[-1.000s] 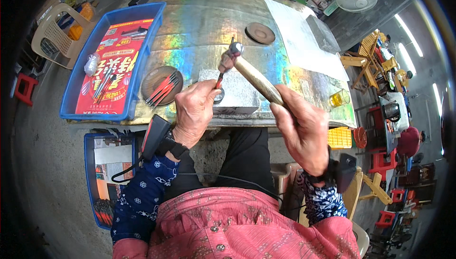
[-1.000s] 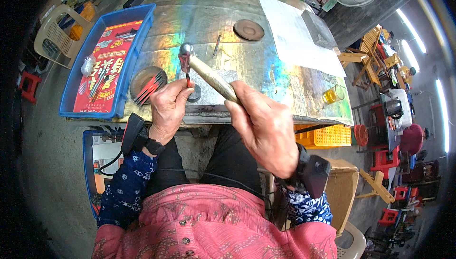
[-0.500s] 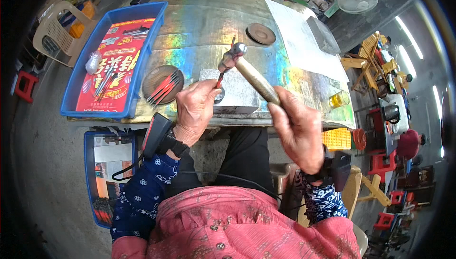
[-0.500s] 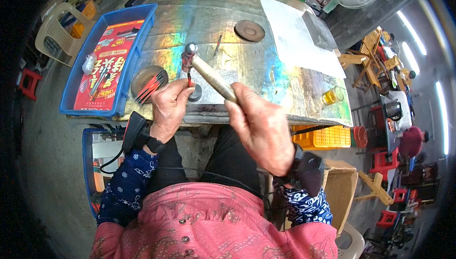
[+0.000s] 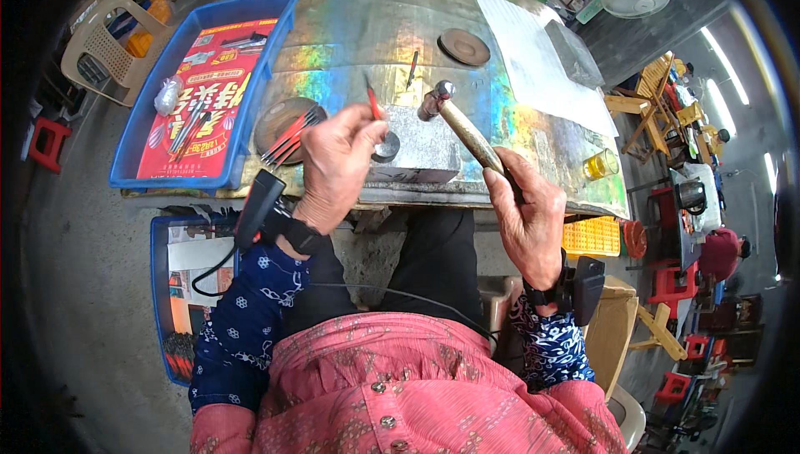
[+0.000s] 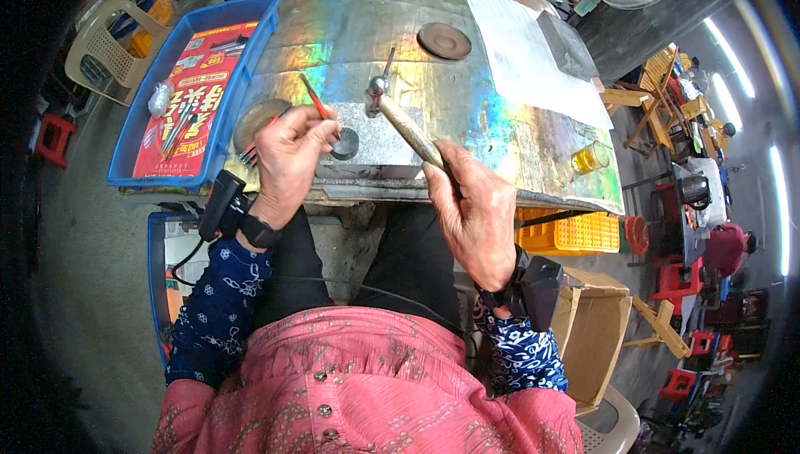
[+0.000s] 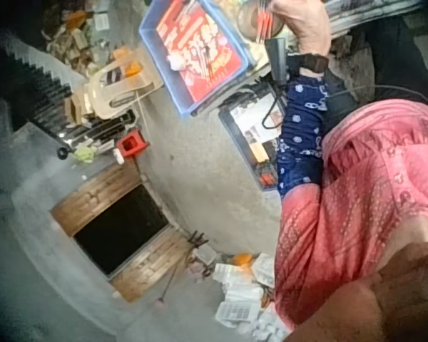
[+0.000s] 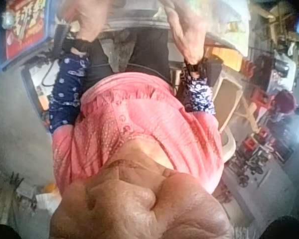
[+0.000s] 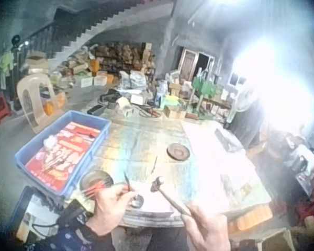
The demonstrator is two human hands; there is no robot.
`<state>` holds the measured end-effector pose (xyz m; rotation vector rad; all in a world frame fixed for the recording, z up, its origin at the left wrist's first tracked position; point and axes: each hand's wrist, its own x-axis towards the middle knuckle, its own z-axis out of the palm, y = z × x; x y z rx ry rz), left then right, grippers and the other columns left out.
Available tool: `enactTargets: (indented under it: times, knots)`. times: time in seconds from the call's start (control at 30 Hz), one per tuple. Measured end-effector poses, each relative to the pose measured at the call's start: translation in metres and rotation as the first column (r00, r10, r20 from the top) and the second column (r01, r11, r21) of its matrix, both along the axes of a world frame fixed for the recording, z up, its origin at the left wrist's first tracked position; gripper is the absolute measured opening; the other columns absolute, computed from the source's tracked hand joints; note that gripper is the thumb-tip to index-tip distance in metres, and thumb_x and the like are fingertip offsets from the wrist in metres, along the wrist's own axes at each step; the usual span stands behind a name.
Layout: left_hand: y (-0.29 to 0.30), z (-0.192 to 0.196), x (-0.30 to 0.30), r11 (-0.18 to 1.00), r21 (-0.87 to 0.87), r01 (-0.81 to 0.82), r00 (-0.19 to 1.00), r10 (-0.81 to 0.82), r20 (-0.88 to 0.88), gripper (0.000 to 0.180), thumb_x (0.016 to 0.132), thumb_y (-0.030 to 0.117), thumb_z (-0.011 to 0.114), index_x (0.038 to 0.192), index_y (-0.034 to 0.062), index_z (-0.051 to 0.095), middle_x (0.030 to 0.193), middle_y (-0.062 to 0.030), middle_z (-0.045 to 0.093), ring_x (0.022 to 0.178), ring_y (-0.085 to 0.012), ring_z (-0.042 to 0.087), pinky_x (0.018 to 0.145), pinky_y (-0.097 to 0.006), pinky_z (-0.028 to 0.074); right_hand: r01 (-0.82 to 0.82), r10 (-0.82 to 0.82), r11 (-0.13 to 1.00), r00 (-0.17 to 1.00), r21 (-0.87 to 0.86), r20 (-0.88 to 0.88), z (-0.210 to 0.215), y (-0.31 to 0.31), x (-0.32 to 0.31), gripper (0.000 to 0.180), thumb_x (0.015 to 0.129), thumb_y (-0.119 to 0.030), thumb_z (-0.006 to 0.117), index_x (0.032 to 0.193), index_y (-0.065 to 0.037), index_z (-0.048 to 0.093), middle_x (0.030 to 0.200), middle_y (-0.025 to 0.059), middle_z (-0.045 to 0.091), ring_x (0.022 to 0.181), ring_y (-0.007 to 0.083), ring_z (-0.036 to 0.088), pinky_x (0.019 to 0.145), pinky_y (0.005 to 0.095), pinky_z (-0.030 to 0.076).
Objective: The person repeatedly picks up small metal rods from a tray, places them on a metal block, and strikes them with a hammer. They rotate the rods between strikes and return them to the tray after shaping.
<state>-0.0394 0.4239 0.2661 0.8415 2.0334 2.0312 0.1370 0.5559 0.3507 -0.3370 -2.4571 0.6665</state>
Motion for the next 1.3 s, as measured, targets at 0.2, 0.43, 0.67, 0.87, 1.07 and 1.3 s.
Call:
enactTargets:
  times: [0.2, 0.43, 0.67, 0.87, 1.07, 1.3]
  knots:
    - [-0.022, 0.003, -0.019, 0.961, 0.262, 0.082, 0.964, -0.143, 0.222, 0.013, 0.09, -0.001, 0.06, 0.103, -0.0035, 0.062, 0.079, -0.007, 0.068, 0.068, -0.0093, 0.065, 0.056, -0.019, 0.053, 0.111, -0.107, 0.981, 0.994, 0.161, -0.029, -0.03, 0.008, -0.001, 0.025, 0.087, -0.009, 0.065, 0.11, -0.002, 0.063, 0.085, 0.0187, 0.064, 0.071, 0.0341, 0.064, 0.063, 0.0378, 0.05]
    - [-0.072, -0.008, -0.035, 0.974, -0.137, -0.181, 0.962, 0.147, -0.229, 0.013, 0.084, 0.001, 0.064, 0.097, -0.0011, 0.065, 0.078, -0.0109, 0.068, 0.065, -0.0159, 0.065, 0.06, -0.03, 0.051, 0.195, -0.199, 0.945, 0.98, 0.264, -0.012, -0.069, 0.013, -0.008, 0.035, 0.079, -0.004, 0.067, 0.114, -0.006, 0.06, 0.089, 0.0164, 0.057, 0.08, 0.0349, 0.059, 0.068, 0.0419, 0.048]
    - [-0.091, -0.023, -0.049, 0.73, -0.527, -0.435, 0.712, -0.079, -0.697, 0.024, 0.082, 0.005, 0.065, 0.106, 0.0006, 0.063, 0.088, -0.0164, 0.064, 0.075, -0.0378, 0.063, 0.065, -0.043, 0.05, 0.222, -0.24, 0.919, 0.971, 0.324, 0.016, -0.091, 0.011, -0.012, 0.045, 0.078, -0.002, 0.064, 0.122, -0.007, 0.055, 0.094, 0.0169, 0.054, 0.082, 0.0362, 0.058, 0.069, 0.0435, 0.048]
    - [-0.083, -0.035, -0.051, 0.661, -0.56, -0.5, 0.629, -0.168, -0.759, 0.005, 0.08, 0.002, 0.056, 0.083, 0.0024, 0.06, 0.081, -0.0162, 0.06, 0.073, -0.0354, 0.064, 0.06, -0.045, 0.05, 0.227, -0.263, 0.944, 0.956, 0.238, 0.132, -0.098, 0.009, -0.012, 0.051, 0.079, -0.003, 0.064, 0.127, -0.009, 0.05, 0.098, 0.0174, 0.053, 0.084, 0.0379, 0.059, 0.068, 0.0454, 0.049]
    - [-0.076, -0.04, -0.058, 0.605, -0.601, -0.522, 0.606, -0.233, -0.761, 0.003, 0.08, 0.002, 0.055, 0.08, 0.0033, 0.057, 0.079, -0.0153, 0.058, 0.078, -0.0357, 0.062, 0.063, -0.046, 0.049, 0.197, -0.226, 0.96, 0.964, 0.197, 0.138, -0.098, 0.01, -0.013, 0.049, 0.081, -0.005, 0.064, 0.128, -0.009, 0.049, 0.1, 0.0178, 0.053, 0.084, 0.0387, 0.06, 0.068, 0.0456, 0.05]
    - [-0.081, -0.022, -0.057, 0.685, -0.503, -0.526, 0.556, -0.17, -0.814, 0.01, 0.081, 0.005, 0.057, 0.09, 0.0057, 0.063, 0.079, -0.0123, 0.058, 0.074, -0.0329, 0.063, 0.06, -0.043, 0.049, 0.199, -0.236, 0.955, 0.959, 0.22, 0.157, -0.093, 0.009, -0.012, 0.05, 0.08, -0.006, 0.067, 0.127, -0.01, 0.05, 0.102, 0.0171, 0.054, 0.084, 0.0385, 0.061, 0.069, 0.0457, 0.051]
